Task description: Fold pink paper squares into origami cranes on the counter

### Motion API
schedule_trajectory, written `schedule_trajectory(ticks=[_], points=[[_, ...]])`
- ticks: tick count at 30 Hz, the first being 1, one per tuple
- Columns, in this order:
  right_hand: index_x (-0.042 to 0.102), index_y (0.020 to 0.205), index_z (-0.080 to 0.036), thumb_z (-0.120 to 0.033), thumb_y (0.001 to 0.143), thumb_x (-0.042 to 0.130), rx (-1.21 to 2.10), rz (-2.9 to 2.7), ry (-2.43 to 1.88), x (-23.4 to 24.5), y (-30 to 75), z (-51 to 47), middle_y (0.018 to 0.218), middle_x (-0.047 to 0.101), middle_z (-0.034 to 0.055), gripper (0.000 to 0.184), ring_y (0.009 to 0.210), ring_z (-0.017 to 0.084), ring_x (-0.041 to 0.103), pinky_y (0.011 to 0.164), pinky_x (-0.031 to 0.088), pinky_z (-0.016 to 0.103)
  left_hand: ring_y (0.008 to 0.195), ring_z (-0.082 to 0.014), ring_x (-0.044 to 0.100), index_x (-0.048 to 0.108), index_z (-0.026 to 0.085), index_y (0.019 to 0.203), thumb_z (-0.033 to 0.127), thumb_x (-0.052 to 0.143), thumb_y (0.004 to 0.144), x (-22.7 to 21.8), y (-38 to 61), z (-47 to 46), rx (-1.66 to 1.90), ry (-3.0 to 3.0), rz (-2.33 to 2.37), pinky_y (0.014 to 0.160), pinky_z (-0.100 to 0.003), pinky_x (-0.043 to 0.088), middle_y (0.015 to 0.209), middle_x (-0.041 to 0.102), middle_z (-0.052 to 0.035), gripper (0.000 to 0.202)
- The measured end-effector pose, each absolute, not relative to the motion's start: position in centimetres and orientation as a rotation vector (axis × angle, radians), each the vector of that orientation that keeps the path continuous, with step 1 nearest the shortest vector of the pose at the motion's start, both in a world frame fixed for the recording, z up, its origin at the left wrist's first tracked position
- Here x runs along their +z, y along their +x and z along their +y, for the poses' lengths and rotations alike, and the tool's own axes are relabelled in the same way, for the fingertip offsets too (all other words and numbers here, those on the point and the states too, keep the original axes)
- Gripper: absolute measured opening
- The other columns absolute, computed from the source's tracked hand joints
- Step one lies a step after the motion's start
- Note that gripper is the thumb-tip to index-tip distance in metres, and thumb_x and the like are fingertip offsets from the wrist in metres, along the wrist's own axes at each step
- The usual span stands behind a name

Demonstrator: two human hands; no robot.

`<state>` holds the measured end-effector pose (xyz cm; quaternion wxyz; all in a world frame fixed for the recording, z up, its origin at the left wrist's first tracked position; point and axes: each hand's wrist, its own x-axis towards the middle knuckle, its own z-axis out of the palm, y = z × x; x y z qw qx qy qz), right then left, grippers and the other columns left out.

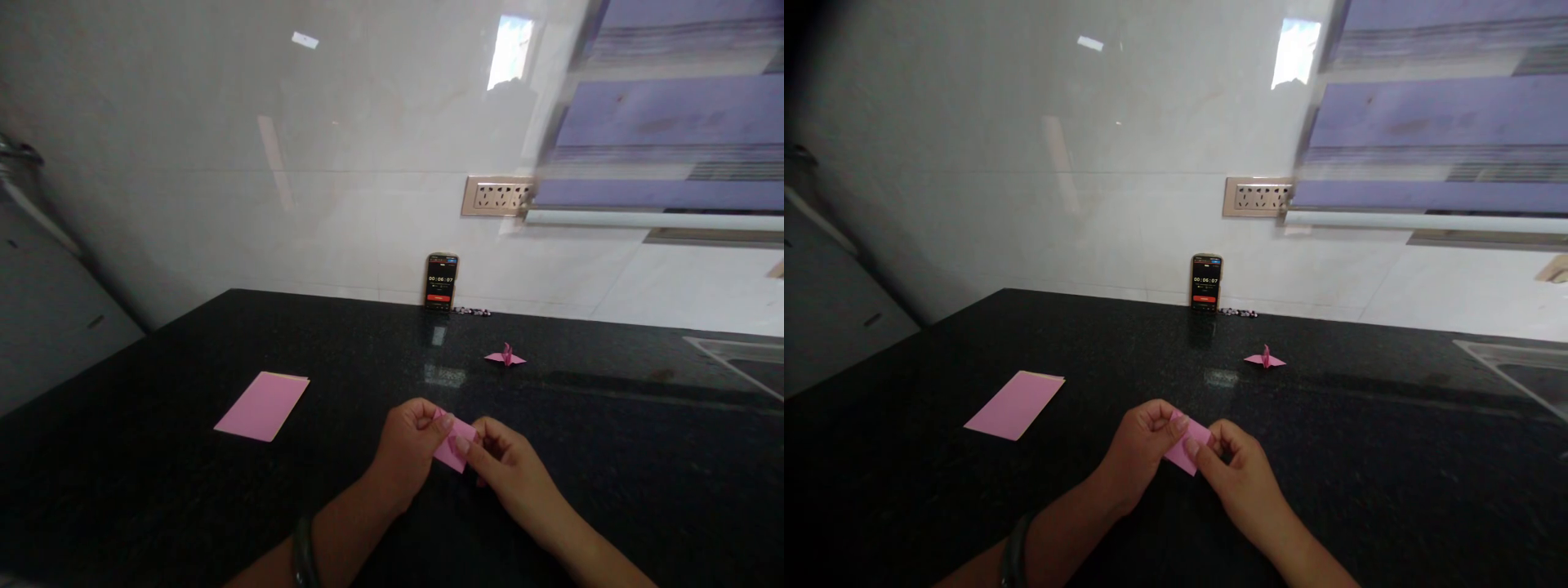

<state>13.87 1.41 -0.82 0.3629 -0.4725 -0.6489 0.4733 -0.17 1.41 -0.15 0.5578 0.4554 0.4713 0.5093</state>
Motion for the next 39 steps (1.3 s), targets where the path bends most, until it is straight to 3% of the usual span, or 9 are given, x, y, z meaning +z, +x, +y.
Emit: schedule_trajectory(ticks=[13,18,27,31,35,39], points=[[0.048,0.061,-0.015,-0.037,0.078,0.048,1.36,-1.713,-1.174,-1.3,14.4,1.6,0.053,0.044,-0.0036,0.027,0.046,0.008,0.037,0.044,0.031,0.019,0.05,-0.01,0.05,0.055,0.012,0.065,0.027,0.06,0.065,-0.2,-0.2,1.5,1.165,1.029,1.099,0.049,-0.021,0.036,0.057,0.057,-0.0007,0.016],[0.05,0.063,-0.015,-0.035,0.077,0.05,1.387,-1.699,-1.139,-1.1,14.4,1.6,0.053,0.042,-0.0042,0.024,0.046,0.007,0.036,0.044,0.029,0.019,0.056,-0.0105,0.052,0.055,0.013,0.076,0.023,0.068,0.057,-0.2,-0.4,1.3,1.095,0.961,0.964,0.053,-0.022,0.039,0.066,0.06,-0.0017,0.025],[0.051,0.062,-0.014,-0.026,0.075,0.054,1.375,-1.733,-1.134,-0.9,14.5,1.5,0.053,0.042,-0.0045,0.018,0.048,0.007,0.036,0.045,0.027,0.019,0.046,-0.007,0.041,0.056,0.011,0.058,0.036,0.065,0.06,-0.4,-0.4,1.4,1.072,1.029,1.1,0.046,-0.02,0.031,0.052,0.051,0.0008,0.026],[0.051,0.062,-0.014,-0.026,0.075,0.054,1.353,-1.758,-1.139,-0.8,14.6,1.6,0.053,0.042,-0.0044,0.018,0.048,0.008,0.036,0.046,0.028,0.02,0.041,-0.0066,0.035,0.051,0.012,0.051,0.051,0.053,0.065,-0.3,-0.4,1.6,1.056,0.972,1.116,0.043,-0.021,0.026,0.045,0.043,0.0029,0.041],[0.051,0.062,-0.014,-0.028,0.076,0.052,1.334,-1.778,-1.141,-0.9,14.8,1.7,0.053,0.043,-0.0041,0.02,0.048,0.008,0.037,0.045,0.028,0.019,0.044,-0.0092,0.041,0.052,0.013,0.053,0.059,0.035,0.071,-0.2,-0.8,1.9,1.025,0.934,1.054,0.047,-0.023,0.03,0.047,0.046,0.0003,0.053],[0.049,0.059,-0.015,-0.03,0.076,0.051,1.33,-1.781,-1.185,-1.1,14.9,2.0,0.052,0.043,-0.0041,0.023,0.047,0.008,0.037,0.044,0.028,0.019,0.049,-0.009,0.042,0.058,0.011,0.06,0.048,0.054,0.065,-0.1,-1.1,2.1,1.021,1.084,1.117,0.048,-0.022,0.031,0.052,0.05,0.0005,0.038]])
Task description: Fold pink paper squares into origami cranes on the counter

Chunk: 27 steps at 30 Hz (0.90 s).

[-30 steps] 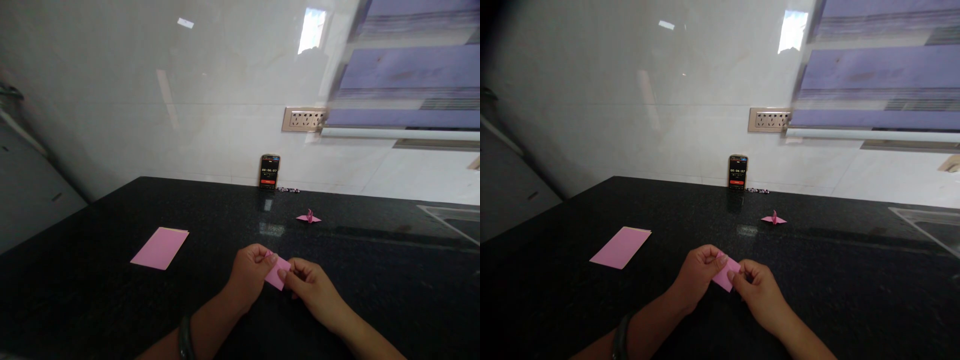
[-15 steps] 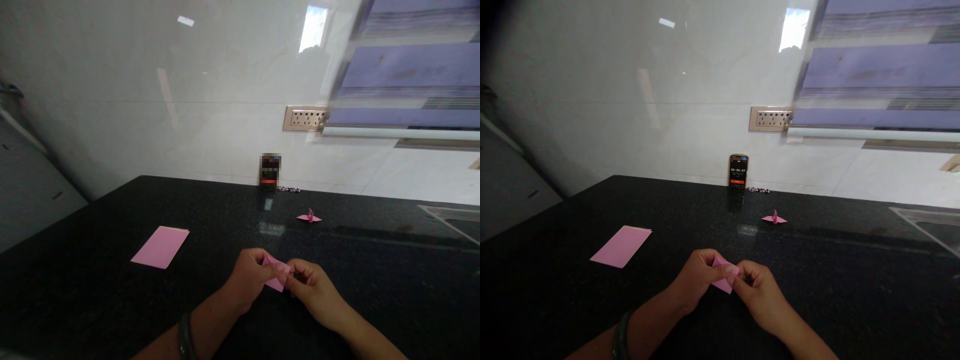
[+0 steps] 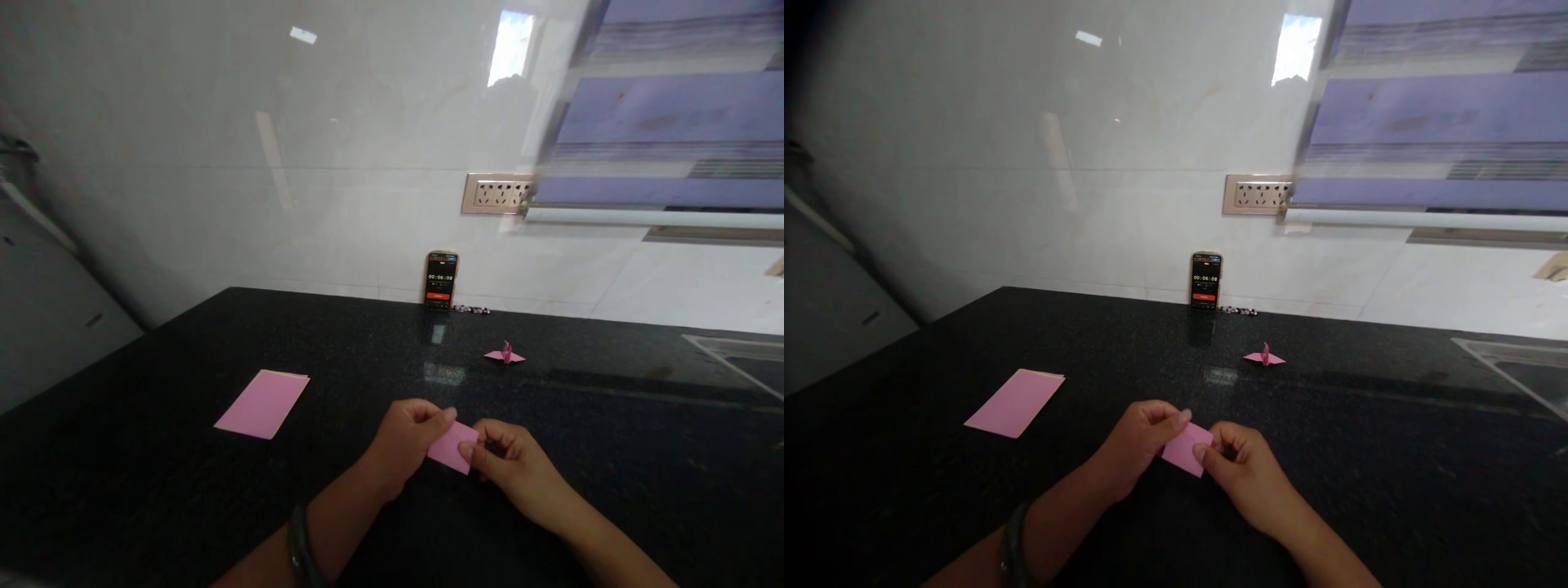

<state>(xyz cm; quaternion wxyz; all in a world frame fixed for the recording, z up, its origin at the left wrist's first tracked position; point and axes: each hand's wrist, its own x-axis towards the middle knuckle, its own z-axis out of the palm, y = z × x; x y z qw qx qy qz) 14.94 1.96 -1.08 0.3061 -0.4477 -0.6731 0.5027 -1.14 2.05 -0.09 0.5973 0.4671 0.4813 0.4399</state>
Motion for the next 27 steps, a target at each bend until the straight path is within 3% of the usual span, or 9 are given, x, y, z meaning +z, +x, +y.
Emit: schedule_trajectory(ticks=[4,15,21,24,27], points=[[0.05,0.063,-0.015,-0.03,0.076,0.05,1.347,-1.799,-1.186,-1.2,14.8,2.0,0.054,0.043,-0.0039,0.02,0.048,0.008,0.037,0.044,0.028,0.019,0.049,-0.0078,0.04,0.059,0.011,0.062,0.037,0.06,0.064,-0.2,-1.0,2.0,1.079,1.145,1.171,0.048,-0.021,0.03,0.055,0.051,0.0008,0.026],[0.05,0.066,-0.016,-0.036,0.081,0.044,1.216,-1.562,-1.2,-0.8,15.6,2.5,0.056,0.046,-0.003,0.026,0.051,0.01,0.041,0.048,0.033,0.021,0.051,-0.0103,0.05,0.057,0.012,0.061,0.035,0.056,0.066,-0.1,-0.6,1.6,0.896,1.224,1.169,0.049,-0.022,0.036,0.056,0.058,-0.0026,0.024],[0.055,0.066,-0.015,-0.035,0.078,0.049,1.244,-1.792,-1.155,0.0,16.0,2.4,0.058,0.05,-0.0014,0.024,0.053,0.011,0.045,0.05,0.036,0.022,0.056,-0.0124,0.055,0.063,0.01,0.07,0.036,0.054,0.068,0.0,-0.3,1.2,0.735,1.251,1.067,0.052,-0.022,0.038,0.064,0.062,-0.0059,0.028],[0.056,0.085,-0.017,-0.035,0.08,0.046,1.256,-1.757,-1.089,0.4,16.1,2.4,0.07,0.055,0.0013,0.021,0.063,0.013,0.05,0.056,0.04,0.024,0.058,-0.0129,0.058,0.063,0.01,0.076,0.037,0.054,0.069,0.0,-0.4,1.4,0.772,1.099,1.061,0.052,-0.022,0.039,0.071,0.063,-0.0081,0.029],[0.049,0.102,-0.019,-0.034,0.078,0.049,1.207,-1.662,-1.073,0.4,16.2,2.5,0.077,0.053,0.002,0.028,0.068,0.014,0.05,0.059,0.042,0.025,0.058,-0.0123,0.059,0.061,0.011,0.082,0.038,0.056,0.069,-0.1,-0.7,1.7,0.849,0.919,1.013,0.052,-0.021,0.04,0.074,0.063,-0.0078,0.031]])
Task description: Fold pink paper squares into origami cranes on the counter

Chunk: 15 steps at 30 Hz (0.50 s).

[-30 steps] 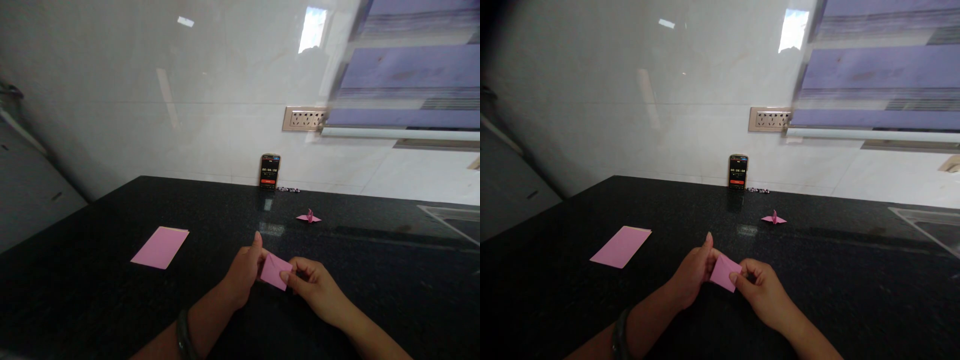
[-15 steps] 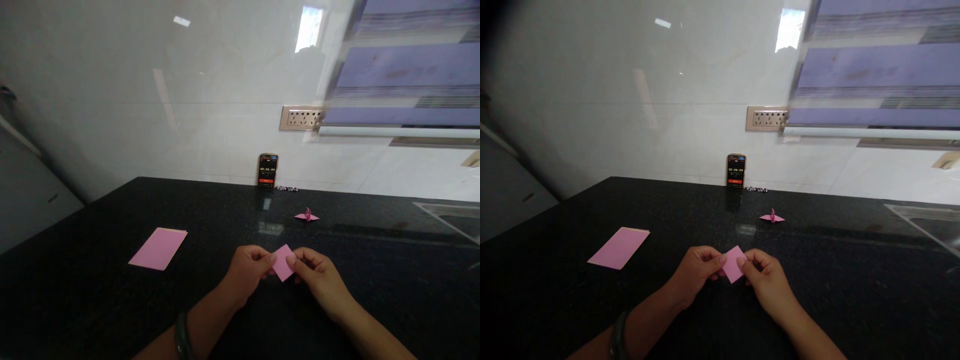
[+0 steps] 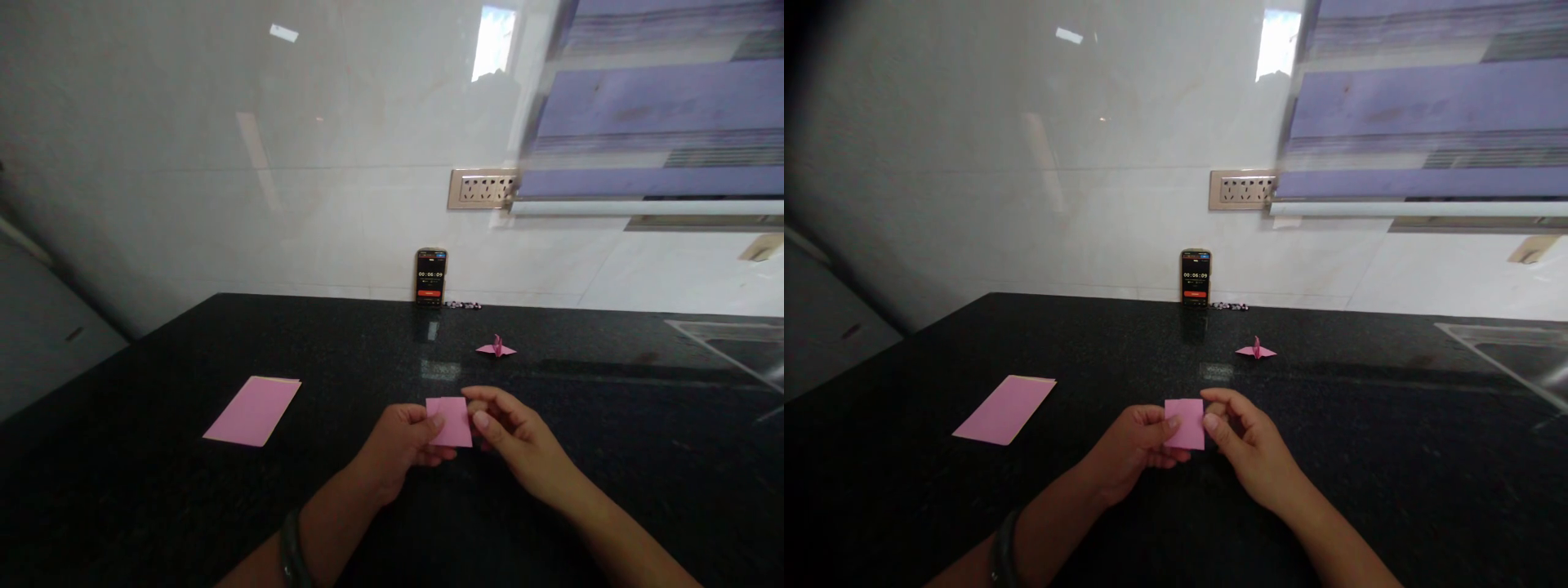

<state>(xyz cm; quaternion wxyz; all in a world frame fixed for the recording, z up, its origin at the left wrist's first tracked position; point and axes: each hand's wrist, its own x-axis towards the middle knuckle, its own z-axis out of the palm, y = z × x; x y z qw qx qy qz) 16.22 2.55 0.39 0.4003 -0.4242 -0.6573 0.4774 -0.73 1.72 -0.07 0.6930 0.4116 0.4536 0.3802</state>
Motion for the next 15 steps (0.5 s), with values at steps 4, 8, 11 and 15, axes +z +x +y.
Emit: schedule_trajectory(ticks=[4,8,11,15], points=[[0.048,0.095,-0.018,-0.029,0.076,0.053,1.281,-1.595,-1.009,0.21,16.09,2.49,0.072,0.05,0.0003,0.023,0.065,0.012,0.048,0.056,0.041,0.023,0.058,-0.0108,0.058,0.06,0.009,0.084,0.037,0.058,0.069,-0.27,-1.0,1.92,0.878,0.822,0.928,0.052,-0.02,0.04,0.072,0.062,-0.0074,0.032],[0.046,0.093,-0.018,-0.029,0.075,0.054,1.365,-1.545,-0.951,0.25,15.78,2.27,0.071,0.049,-0.0007,0.022,0.062,0.01,0.047,0.054,0.04,0.022,0.055,-0.0097,0.056,0.06,0.009,0.082,0.037,0.058,0.069,-0.33,-0.91,1.95,0.89,0.801,0.913,0.051,-0.019,0.04,0.069,0.061,-0.0064,0.031],[0.046,0.093,-0.019,-0.03,0.075,0.055,1.362,-1.547,-0.95,0.14,15.72,2.28,0.072,0.049,-0.0004,0.023,0.062,0.01,0.047,0.054,0.041,0.022,0.055,-0.01,0.056,0.06,0.009,0.082,0.038,0.058,0.069,-0.32,-0.87,1.97,0.894,0.801,0.923,0.051,-0.02,0.04,0.067,0.061,-0.0065,0.032],[0.046,0.096,-0.018,-0.028,0.077,0.052,1.32,-1.595,-0.968,-0.09,15.83,2.34,0.072,0.049,0.0003,0.022,0.063,0.011,0.048,0.055,0.042,0.022,0.054,-0.0103,0.057,0.06,0.009,0.08,0.039,0.058,0.068,-0.26,-0.87,1.96,0.896,0.785,0.925,0.051,-0.02,0.04,0.066,0.061,-0.0063,0.032]])
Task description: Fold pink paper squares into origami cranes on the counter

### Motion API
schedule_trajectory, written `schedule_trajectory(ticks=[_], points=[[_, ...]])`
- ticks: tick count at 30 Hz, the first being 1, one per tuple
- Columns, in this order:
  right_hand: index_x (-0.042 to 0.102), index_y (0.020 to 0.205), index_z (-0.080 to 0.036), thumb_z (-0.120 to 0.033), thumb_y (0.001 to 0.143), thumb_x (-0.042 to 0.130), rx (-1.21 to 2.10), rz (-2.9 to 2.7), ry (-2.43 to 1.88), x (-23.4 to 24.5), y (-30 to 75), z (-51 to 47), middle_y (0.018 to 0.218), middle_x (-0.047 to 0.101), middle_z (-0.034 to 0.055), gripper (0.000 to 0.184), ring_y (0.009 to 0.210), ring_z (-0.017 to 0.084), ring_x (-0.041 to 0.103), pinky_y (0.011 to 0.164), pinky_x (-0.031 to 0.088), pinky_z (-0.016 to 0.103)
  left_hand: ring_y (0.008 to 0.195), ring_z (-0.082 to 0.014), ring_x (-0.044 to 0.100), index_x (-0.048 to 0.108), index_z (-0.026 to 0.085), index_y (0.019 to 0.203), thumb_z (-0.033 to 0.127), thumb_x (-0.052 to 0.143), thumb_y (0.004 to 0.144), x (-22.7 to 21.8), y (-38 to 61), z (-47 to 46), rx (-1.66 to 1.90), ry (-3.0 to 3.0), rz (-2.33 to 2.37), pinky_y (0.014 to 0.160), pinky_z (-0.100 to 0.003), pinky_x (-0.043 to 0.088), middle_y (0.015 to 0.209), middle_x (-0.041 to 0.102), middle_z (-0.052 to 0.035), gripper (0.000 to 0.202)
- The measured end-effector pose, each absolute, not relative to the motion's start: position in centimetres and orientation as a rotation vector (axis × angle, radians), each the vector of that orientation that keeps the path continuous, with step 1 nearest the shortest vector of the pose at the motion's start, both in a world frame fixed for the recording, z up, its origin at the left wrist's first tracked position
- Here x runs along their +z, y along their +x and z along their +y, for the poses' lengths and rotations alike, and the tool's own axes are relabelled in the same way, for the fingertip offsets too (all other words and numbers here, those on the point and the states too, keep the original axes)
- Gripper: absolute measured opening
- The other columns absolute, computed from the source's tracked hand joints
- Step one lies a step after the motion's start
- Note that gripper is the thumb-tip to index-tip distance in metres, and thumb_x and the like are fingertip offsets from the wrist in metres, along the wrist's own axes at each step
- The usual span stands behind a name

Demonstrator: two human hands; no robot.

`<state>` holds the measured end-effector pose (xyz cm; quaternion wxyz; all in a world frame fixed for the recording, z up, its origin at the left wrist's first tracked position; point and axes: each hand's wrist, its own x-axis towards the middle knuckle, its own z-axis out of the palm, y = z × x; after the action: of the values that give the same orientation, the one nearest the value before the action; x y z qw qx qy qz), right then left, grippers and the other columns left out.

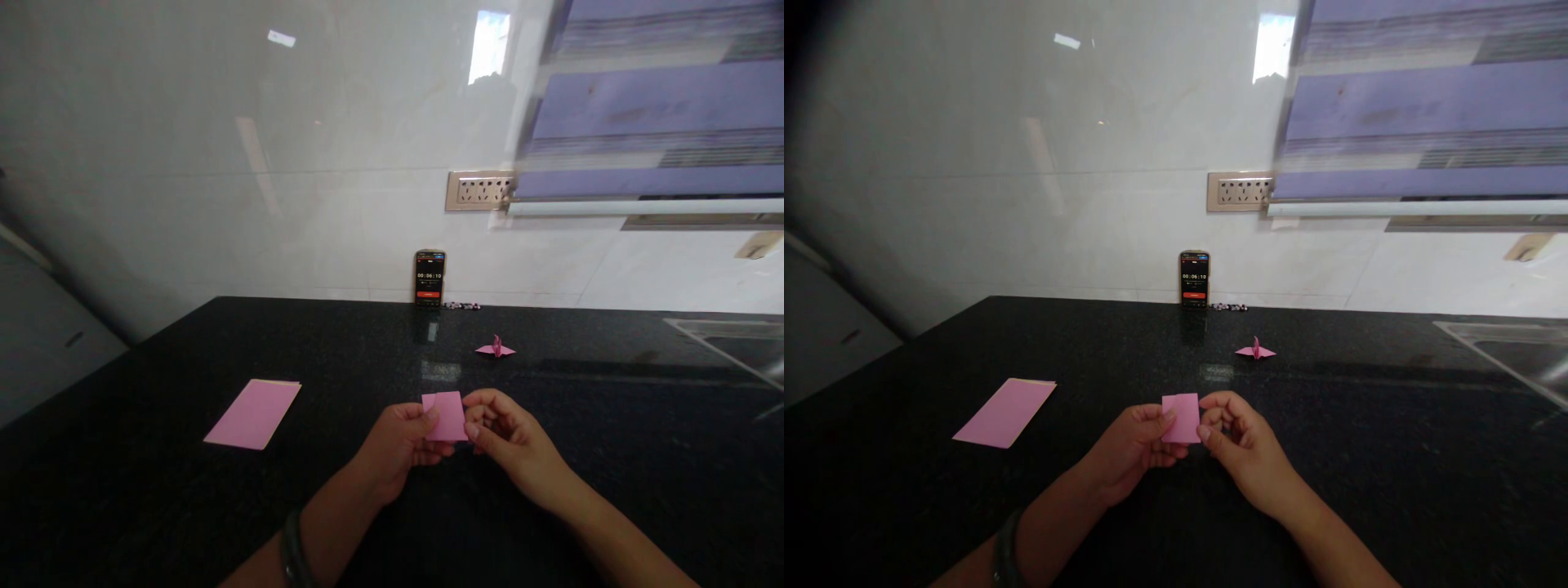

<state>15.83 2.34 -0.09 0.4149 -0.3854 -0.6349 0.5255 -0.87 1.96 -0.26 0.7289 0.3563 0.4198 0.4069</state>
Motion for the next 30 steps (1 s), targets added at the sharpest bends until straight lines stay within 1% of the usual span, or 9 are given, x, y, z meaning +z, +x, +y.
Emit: schedule_trajectory(ticks=[2,4,7,9,11,17,20,25,30], points=[[0.045,0.101,-0.02,-0.024,0.078,0.05,1.222,-1.656,-0.977,0.0,15.9,2.3,0.076,0.05,0.0014,0.024,0.066,0.012,0.05,0.057,0.043,0.023,0.053,-0.01,0.057,0.06,0.009,0.081,0.038,0.057,0.069,-0.3,-0.8,1.9,0.897,0.777,0.92,0.05,-0.02,0.04,0.066,0.061,-0.0063,0.032],[0.046,0.105,-0.022,-0.019,0.077,0.049,1.026,-1.798,-0.969,0.2,16.1,2.2,0.085,0.05,0.0038,0.028,0.076,0.014,0.05,0.063,0.044,0.026,0.053,-0.0098,0.057,0.06,0.009,0.082,0.038,0.057,0.069,-0.3,-0.8,1.9,0.896,0.779,0.917,0.05,-0.019,0.04,0.068,0.062,-0.0067,0.031],[0.056,0.1,-0.027,-0.015,0.076,0.049,0.642,-2.079,-0.915,0.3,16.5,2.3,0.102,0.045,0.0065,0.028,0.095,0.02,0.045,0.076,0.042,0.033,0.056,-0.0104,0.058,0.059,0.01,0.083,0.039,0.056,0.069,-0.3,-0.8,1.9,0.889,0.801,0.937,0.05,-0.019,0.04,0.073,0.063,-0.0082,0.032],[0.061,0.096,-0.028,-0.015,0.076,0.05,0.474,-2.175,-0.893,0.2,16.7,2.4,0.107,0.043,0.0065,0.027,0.1,0.022,0.043,0.078,0.041,0.035,0.057,-0.0114,0.059,0.059,0.01,0.084,0.041,0.056,0.069,-0.4,-0.8,1.9,0.876,0.823,0.968,0.049,-0.019,0.04,0.076,0.064,-0.0094,0.034],[0.062,0.094,-0.029,-0.016,0.076,0.05,0.408,-2.209,-0.902,0.0,16.9,2.5,0.11,0.042,0.0062,0.025,0.101,0.023,0.042,0.077,0.042,0.035,0.058,-0.012,0.06,0.058,0.01,0.085,0.042,0.055,0.069,-0.4,-0.8,2.0,0.867,0.846,0.989,0.048,-0.018,0.04,0.078,0.064,-0.0099,0.035],[0.064,0.089,-0.028,-0.018,0.077,0.051,0.492,-2.169,-0.944,0.3,16.7,2.5,0.112,0.041,0.0047,0.02,0.105,0.022,0.04,0.086,0.038,0.037,0.064,-0.0134,0.062,0.059,0.01,0.085,0.038,0.053,0.071,0.0,-0.8,2.0,0.85,0.949,1.028,0.052,-0.019,0.042,0.079,0.064,-0.01,0.032],[0.065,0.083,-0.027,-0.02,0.076,0.052,0.564,-2.105,-0.95,0.6,16.5,2.4,0.109,0.043,0.0042,0.016,0.103,0.021,0.042,0.087,0.037,0.037,0.065,-0.0142,0.062,0.06,0.009,0.084,0.036,0.052,0.072,0.1,-0.6,1.9,0.834,1.039,1.076,0.054,-0.02,0.042,0.076,0.065,-0.0096,0.031],[0.063,0.076,-0.024,-0.02,0.077,0.051,0.65,-2.014,-0.985,0.3,16.2,2.4,0.1,0.048,0.0048,0.012,0.094,0.019,0.048,0.081,0.041,0.033,0.066,-0.0156,0.062,0.061,0.011,0.086,0.036,0.052,0.072,0.0,-0.5,1.9,0.82,1.101,1.086,0.055,-0.022,0.043,0.075,0.065,-0.0085,0.03],[0.058,0.075,-0.021,-0.022,0.079,0.048,0.695,-1.947,-1.019,-0.4,15.7,2.4,0.08,0.054,0.0036,0.011,0.075,0.016,0.052,0.066,0.043,0.028,0.064,-0.0151,0.062,0.061,0.011,0.083,0.034,0.052,0.072,0.0,-0.3,1.7,0.819,1.087,1.099,0.055,-0.022,0.043,0.076,0.064,-0.0089,0.027]])
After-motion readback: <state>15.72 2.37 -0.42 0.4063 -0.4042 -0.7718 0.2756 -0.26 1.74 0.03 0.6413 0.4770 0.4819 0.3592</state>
